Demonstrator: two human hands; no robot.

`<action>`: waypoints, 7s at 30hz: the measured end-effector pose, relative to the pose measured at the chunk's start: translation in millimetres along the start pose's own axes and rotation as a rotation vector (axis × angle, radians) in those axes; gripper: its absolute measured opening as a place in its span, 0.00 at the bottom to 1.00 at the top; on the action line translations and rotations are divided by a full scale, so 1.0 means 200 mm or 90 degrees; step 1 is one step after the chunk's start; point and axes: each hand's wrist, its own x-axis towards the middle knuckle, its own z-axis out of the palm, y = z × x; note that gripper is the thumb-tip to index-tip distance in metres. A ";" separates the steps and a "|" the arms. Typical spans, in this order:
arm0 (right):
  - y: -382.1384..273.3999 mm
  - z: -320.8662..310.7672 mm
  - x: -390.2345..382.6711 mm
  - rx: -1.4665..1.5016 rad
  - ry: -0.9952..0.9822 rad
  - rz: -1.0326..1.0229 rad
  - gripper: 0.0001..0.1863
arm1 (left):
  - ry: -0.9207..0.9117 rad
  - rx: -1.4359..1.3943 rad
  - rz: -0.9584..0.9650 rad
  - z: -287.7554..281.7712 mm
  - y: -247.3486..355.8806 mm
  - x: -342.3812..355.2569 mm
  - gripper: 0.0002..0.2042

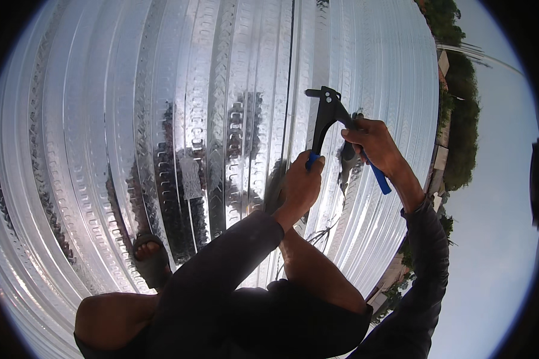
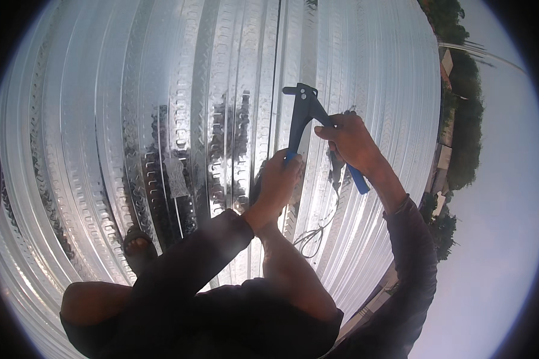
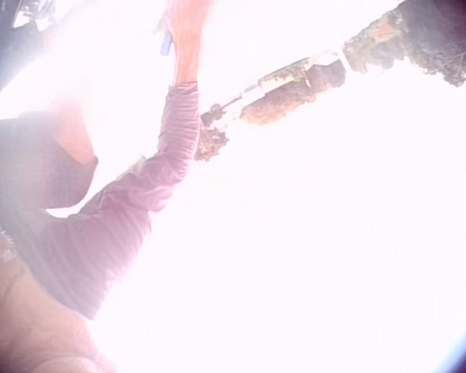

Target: The person secures a corrugated metal roof panel using a power drill and a blue locking plier. They clamp the panel, drill fasteners along the seams, and reposition the plier to continue fastening across the roof surface.

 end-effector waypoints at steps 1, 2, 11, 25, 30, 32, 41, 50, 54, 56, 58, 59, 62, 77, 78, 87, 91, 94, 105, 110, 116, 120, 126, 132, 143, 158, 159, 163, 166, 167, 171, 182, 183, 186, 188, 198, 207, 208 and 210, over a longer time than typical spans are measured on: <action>0.05 0.01 0.05 0.035 -0.027 0.014 0.17 | -0.014 -0.004 -0.029 0.00 -0.04 0.02 0.15; 0.12 0.02 0.07 0.067 -0.047 0.037 0.18 | -0.036 -0.012 -0.062 0.02 -0.06 0.00 0.15; 0.55 0.15 0.30 0.186 -0.135 0.056 0.20 | -0.085 -0.049 -0.138 0.09 -0.35 0.13 0.12; 0.55 0.24 0.41 0.067 -0.136 -0.026 0.16 | -0.008 -0.133 -0.174 0.16 -0.51 0.26 0.23; 0.53 0.27 0.38 0.047 -0.135 -0.017 0.15 | 0.016 -0.165 -0.211 0.20 -0.51 0.22 0.25; 0.51 0.27 0.36 0.036 -0.123 -0.026 0.14 | 0.000 -0.184 -0.182 0.20 -0.53 0.23 0.25; 0.49 0.21 0.30 0.033 -0.128 -0.029 0.16 | 0.029 -0.225 -0.220 0.15 -0.46 0.27 0.25; 0.51 0.20 0.30 0.076 -0.097 -0.043 0.17 | 0.120 -0.392 -0.390 -0.02 -0.18 0.81 0.23; 0.50 0.18 0.29 0.067 -0.100 -0.006 0.18 | 0.120 -0.441 -0.375 -0.02 -0.20 0.89 0.14; 0.47 0.17 0.27 0.067 -0.124 0.018 0.17 | 0.158 -0.480 -0.403 -0.03 -0.20 0.90 0.11; 0.47 0.20 0.27 0.090 -0.116 0.032 0.18 | 0.163 -0.509 -0.415 -0.02 -0.20 0.91 0.09; 0.46 0.21 0.27 0.101 -0.119 0.045 0.18 | 0.154 -0.515 -0.417 -0.02 -0.21 0.91 0.09; 0.45 0.26 0.30 0.106 -0.122 0.022 0.18 | 0.158 -0.523 -0.414 -0.01 -0.21 0.92 0.06; 0.40 0.28 0.35 0.048 -0.127 0.026 0.15 | 0.249 -0.541 -0.405 0.03 -0.27 0.96 0.07; 0.40 0.27 0.35 0.045 -0.129 0.027 0.15 | 0.227 -0.547 -0.398 0.03 -0.29 0.97 0.07; 0.37 0.26 0.44 -0.107 -0.156 -0.058 0.13 | 0.259 -0.507 -0.391 0.08 -0.16 0.78 0.13; 0.43 0.34 0.49 -0.064 -0.149 -0.090 0.13 | 0.100 -0.294 -0.351 0.09 -0.45 0.49 0.21; 0.47 0.41 0.48 -0.043 -0.135 -0.069 0.14 | 0.072 -0.354 -0.343 0.13 -0.54 0.28 0.25; 0.59 0.73 0.46 0.001 0.106 -0.068 0.29 | 0.050 -0.421 -0.399 0.14 -0.75 0.22 0.21; 0.48 0.74 0.43 0.191 -0.040 0.108 0.28 | 0.066 -0.378 -0.353 0.12 -0.93 0.20 0.16; 0.72 0.99 0.50 0.011 0.179 -0.049 0.28 | 0.009 -0.473 -0.350 0.11 -0.90 0.18 0.09; 0.68 0.98 0.52 -0.093 0.201 -0.066 0.32 | 0.014 0.037 -0.013 0.06 -0.87 0.20 0.14; 0.34 0.48 0.42 -0.224 -0.084 -0.032 0.21 | 0.080 -0.392 -0.382 0.11 -0.56 0.22 0.21; 0.54 0.77 0.43 -0.210 0.157 -0.103 0.26 | 0.163 -0.337 -0.410 0.17 -0.56 0.22 0.23; 0.45 0.73 0.44 0.197 -0.061 0.022 0.26 | 0.140 -0.325 -0.463 0.15 -0.74 0.21 0.27; 0.36 0.43 0.44 -0.069 -0.039 -0.054 0.18 | 0.095 -0.341 -0.393 0.10 -0.61 0.23 0.24; 0.40 0.46 0.49 -0.116 -0.006 -0.145 0.17 | 0.127 -0.358 -0.433 0.12 -0.62 0.24 0.24; 0.50 0.67 0.43 -0.114 0.117 -0.085 0.19 | 0.110 -0.420 -0.406 0.15 -0.60 0.20 0.24; 0.57 0.82 0.45 -0.118 0.286 -0.207 0.25 | 0.083 -0.372 -0.334 0.12 -0.60 0.23 0.25; 0.55 0.80 0.44 -0.043 0.159 -0.114 0.25 | 0.077 -0.375 -0.365 0.12 -0.63 0.19 0.24; 0.51 0.75 0.47 0.154 -0.105 0.034 0.24 | 0.073 -0.438 -0.473 0.10 -0.70 0.21 0.19; 0.68 0.91 0.58 0.050 0.011 -0.019 0.22 | -0.020 -0.500 -0.318 0.14 -0.87 0.20 0.27; 0.68 0.95 0.62 0.077 0.051 -0.037 0.21 | -0.055 -0.498 -0.329 0.13 -0.86 0.21 0.26; 0.68 0.90 0.65 0.139 -0.004 0.004 0.21 | -0.092 -0.456 -0.344 0.08 -0.76 0.24 0.22; 0.73 0.83 0.61 0.067 0.021 -0.016 0.22 | 0.025 -0.443 -0.356 0.15 -0.64 0.20 0.17; 0.37 -0.24 0.46 0.296 -0.170 -0.076 0.20 | -0.159 0.027 -0.035 0.13 0.06 0.29 0.25; 0.42 -0.05 0.75 0.402 -0.203 -0.149 0.23 | 0.019 0.040 -0.061 0.03 0.39 0.58 0.24; 0.49 -0.02 0.79 0.495 -0.170 -0.183 0.25 | 0.033 0.081 -0.043 0.00 0.44 0.62 0.24; 0.61 -0.06 0.83 0.567 -0.056 -0.165 0.27 | 0.077 0.158 -0.015 -0.11 0.55 0.68 0.25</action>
